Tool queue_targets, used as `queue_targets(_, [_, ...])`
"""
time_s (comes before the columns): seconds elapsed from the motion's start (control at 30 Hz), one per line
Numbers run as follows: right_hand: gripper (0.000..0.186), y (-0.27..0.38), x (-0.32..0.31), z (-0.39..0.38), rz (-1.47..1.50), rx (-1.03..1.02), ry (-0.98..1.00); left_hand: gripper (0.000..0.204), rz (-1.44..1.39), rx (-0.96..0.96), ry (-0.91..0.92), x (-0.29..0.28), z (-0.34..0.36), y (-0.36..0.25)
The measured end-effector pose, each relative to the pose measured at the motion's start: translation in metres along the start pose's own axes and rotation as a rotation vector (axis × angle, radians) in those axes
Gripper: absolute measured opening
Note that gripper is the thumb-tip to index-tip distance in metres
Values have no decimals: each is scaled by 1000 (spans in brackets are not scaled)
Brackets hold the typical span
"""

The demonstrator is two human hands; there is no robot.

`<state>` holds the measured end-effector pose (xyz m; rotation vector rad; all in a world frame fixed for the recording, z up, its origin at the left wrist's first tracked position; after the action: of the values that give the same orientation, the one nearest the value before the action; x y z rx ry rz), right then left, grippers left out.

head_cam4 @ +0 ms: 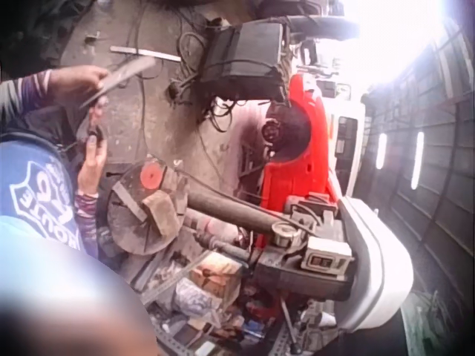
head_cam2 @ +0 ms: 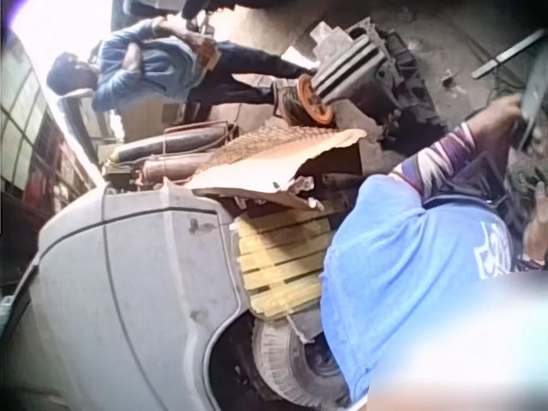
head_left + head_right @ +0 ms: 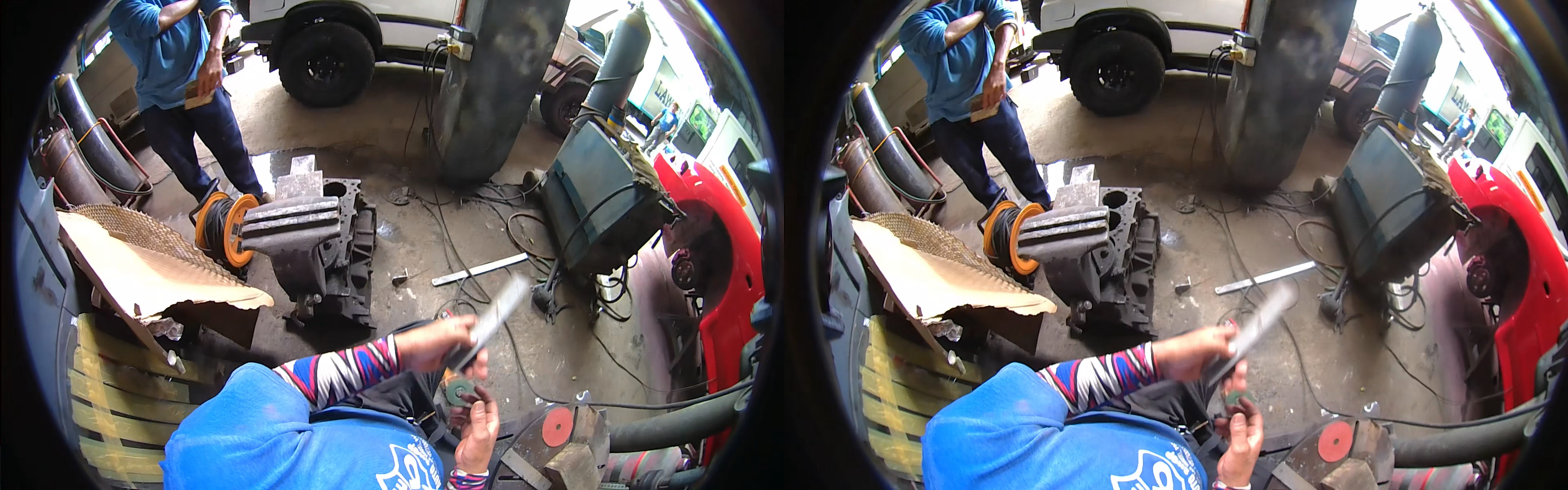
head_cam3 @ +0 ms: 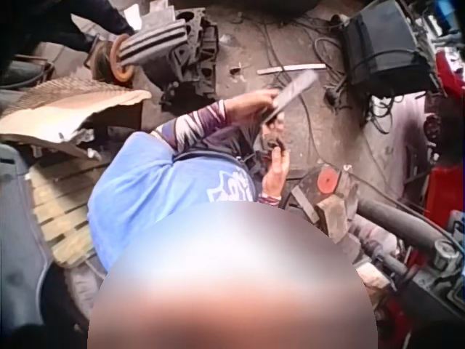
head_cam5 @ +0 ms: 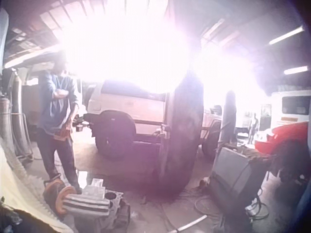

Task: The person positions a metal bar under a drill press and operates the machine to drill a hole. They then inspect the drilled piece and use a utility knife to cut a piece of cardboard.

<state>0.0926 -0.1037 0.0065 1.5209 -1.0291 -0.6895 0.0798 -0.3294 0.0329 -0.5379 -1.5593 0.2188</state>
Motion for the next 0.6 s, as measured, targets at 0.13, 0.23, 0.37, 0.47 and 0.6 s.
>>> queue_targets(0.13, [49, 10, -13, 19, 62, -55, -205, 17, -377, 42, -283, 0, 13, -51])
queue_targets(0.23, [50, 26, -34, 61, 405, 38, -337, 35, -180, 28, -173, -11, 7, -48])
queue_targets(0.37, [53, 48, -23, 88, 605, 10, 7, 36, -256, -59, -132, -31, -8, -27])
queue_targets(0.47, [54, 55, 13, 80, 406, 25, 484, 36, -247, -98, -186, -42, -14, -23])
queue_targets(0.6, [53, 71, 25, 95, 384, 8, 180, 35, -118, -99, -306, -51, -23, -21])
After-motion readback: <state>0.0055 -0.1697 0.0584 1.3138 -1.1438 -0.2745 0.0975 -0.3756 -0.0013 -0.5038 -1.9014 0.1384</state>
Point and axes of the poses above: each hand's wrist, its own z-axis towards the middle knuckle, its own x-axis out of the palm, y = z × x, the point moved 1 cm from there along z, towards the middle knuckle, and after that the axes turned 11 degrees about -z, right-handed, at the moved point
